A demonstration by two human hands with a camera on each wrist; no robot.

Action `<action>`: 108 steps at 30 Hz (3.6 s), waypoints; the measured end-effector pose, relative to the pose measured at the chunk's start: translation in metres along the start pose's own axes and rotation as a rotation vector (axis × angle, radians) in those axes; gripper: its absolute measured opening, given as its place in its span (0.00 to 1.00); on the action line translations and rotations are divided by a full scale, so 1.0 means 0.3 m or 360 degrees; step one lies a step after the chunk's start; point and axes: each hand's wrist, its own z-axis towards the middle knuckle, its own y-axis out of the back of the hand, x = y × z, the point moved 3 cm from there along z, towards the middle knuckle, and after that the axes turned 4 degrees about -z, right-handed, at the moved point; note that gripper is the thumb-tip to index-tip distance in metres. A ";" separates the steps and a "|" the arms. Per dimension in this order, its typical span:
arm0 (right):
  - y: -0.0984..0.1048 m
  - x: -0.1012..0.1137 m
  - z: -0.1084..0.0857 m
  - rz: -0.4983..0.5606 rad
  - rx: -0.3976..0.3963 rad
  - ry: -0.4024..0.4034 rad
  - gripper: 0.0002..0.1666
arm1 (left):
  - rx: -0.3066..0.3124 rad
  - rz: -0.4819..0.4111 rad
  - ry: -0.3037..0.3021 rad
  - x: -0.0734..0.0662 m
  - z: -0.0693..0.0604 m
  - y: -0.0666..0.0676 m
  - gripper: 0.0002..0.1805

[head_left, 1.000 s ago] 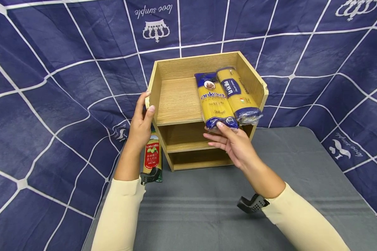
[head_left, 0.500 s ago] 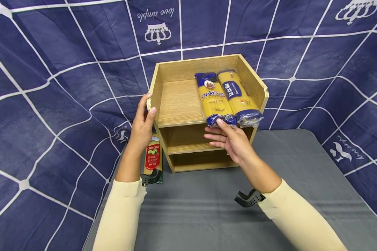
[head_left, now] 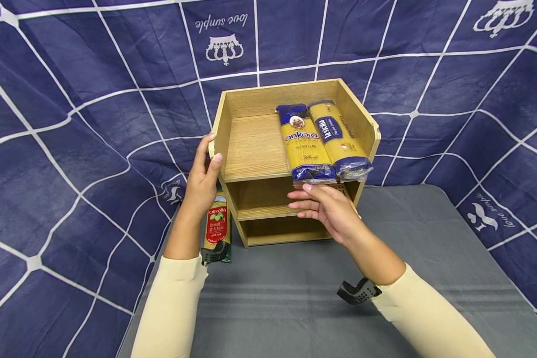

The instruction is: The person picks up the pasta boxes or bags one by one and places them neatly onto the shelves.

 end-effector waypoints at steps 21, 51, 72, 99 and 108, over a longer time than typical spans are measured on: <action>0.103 0.202 -0.107 -0.0260 0.0048 0.0464 0.19 | 0.0038 0.0018 -0.0010 -0.001 -0.002 0.007 0.27; 0.342 0.378 -0.013 -0.0167 -0.0849 0.1376 0.19 | -0.0144 -0.0004 0.0173 0.069 -0.118 0.069 0.28; 0.402 0.286 0.104 -0.0241 -0.0520 0.0871 0.20 | -0.0302 0.0375 0.0619 0.282 -0.325 0.230 0.28; 0.436 0.231 0.118 -0.0359 -0.0419 0.0751 0.26 | -0.0400 0.0642 0.0945 0.438 -0.536 0.351 0.26; 0.440 0.249 0.099 -0.0423 -0.0364 0.0639 0.27 | -0.0318 0.0829 0.1069 0.495 -0.589 0.392 0.28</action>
